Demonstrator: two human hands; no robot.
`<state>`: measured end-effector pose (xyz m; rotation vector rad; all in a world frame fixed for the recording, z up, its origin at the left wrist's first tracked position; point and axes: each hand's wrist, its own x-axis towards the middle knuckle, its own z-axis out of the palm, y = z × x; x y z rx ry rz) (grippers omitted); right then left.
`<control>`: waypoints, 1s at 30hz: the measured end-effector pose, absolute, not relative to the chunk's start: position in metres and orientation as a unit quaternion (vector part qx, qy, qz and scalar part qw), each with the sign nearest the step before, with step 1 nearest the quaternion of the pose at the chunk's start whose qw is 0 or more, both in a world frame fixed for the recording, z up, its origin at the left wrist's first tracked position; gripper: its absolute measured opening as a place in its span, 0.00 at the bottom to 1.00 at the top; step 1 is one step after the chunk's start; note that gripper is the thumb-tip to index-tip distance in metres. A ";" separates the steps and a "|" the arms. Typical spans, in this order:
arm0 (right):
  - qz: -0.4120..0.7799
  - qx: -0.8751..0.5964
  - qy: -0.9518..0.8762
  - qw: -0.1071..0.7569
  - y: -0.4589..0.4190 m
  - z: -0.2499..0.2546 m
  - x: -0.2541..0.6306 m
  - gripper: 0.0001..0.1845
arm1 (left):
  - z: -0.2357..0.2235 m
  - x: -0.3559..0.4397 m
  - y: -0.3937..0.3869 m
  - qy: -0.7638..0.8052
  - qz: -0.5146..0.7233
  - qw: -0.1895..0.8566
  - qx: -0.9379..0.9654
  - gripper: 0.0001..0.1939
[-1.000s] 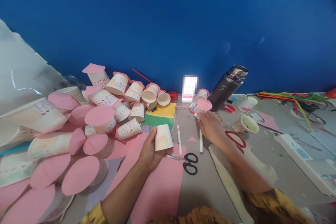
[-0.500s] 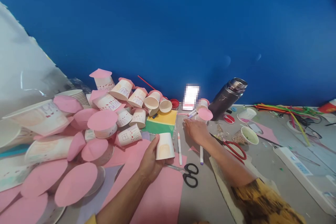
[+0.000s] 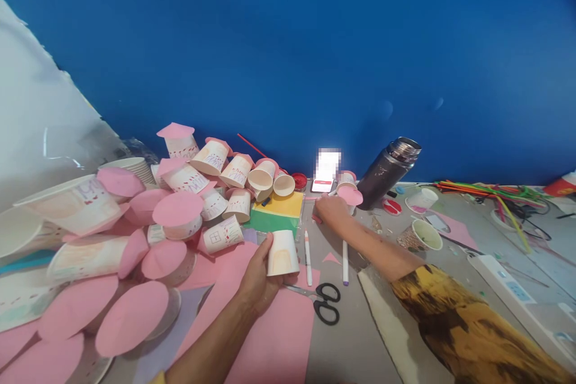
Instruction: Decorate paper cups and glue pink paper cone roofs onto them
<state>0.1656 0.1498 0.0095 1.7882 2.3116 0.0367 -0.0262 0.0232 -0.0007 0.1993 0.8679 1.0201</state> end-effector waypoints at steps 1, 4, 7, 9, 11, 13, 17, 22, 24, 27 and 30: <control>-0.003 0.606 0.791 0.086 0.150 0.010 0.165 0.21 | -0.002 -0.026 0.023 0.401 0.473 0.779 0.091 0.22; -0.054 0.593 0.803 -0.008 0.149 0.019 0.166 0.16 | -0.005 -0.026 0.024 0.398 0.479 0.777 0.090 0.21; -0.098 0.585 0.793 -0.144 0.142 0.035 0.173 0.09 | -0.007 -0.027 0.023 0.430 0.497 0.748 0.095 0.22; -0.140 0.589 0.755 -0.252 0.133 0.044 0.184 0.14 | -0.005 -0.028 0.021 0.446 0.521 0.715 0.136 0.23; -0.323 0.544 0.619 -0.465 0.121 0.047 0.197 0.19 | 0.000 -0.030 0.020 0.444 0.548 0.677 0.212 0.23; -0.433 0.496 0.518 -0.546 0.107 0.046 0.208 0.25 | 0.004 -0.032 0.020 0.446 0.564 0.630 0.292 0.23; -0.515 0.476 0.437 -0.563 0.080 0.033 0.213 0.25 | 0.005 -0.033 0.025 0.471 0.563 0.553 0.394 0.23; -0.564 0.471 0.370 -0.568 0.062 0.009 0.202 0.24 | -0.004 -0.033 0.029 0.495 0.541 0.543 0.410 0.23; -0.572 0.470 0.356 -0.570 0.060 0.003 0.199 0.24 | -0.002 -0.034 0.027 0.503 0.535 0.529 0.425 0.24; -0.576 0.468 0.347 -0.574 0.058 -0.001 0.198 0.23 | 0.008 -0.035 0.018 0.529 0.571 0.428 0.460 0.27; -0.579 0.462 0.350 -0.574 0.052 0.000 0.195 0.20 | 0.020 -0.029 0.003 0.540 0.568 0.375 0.495 0.16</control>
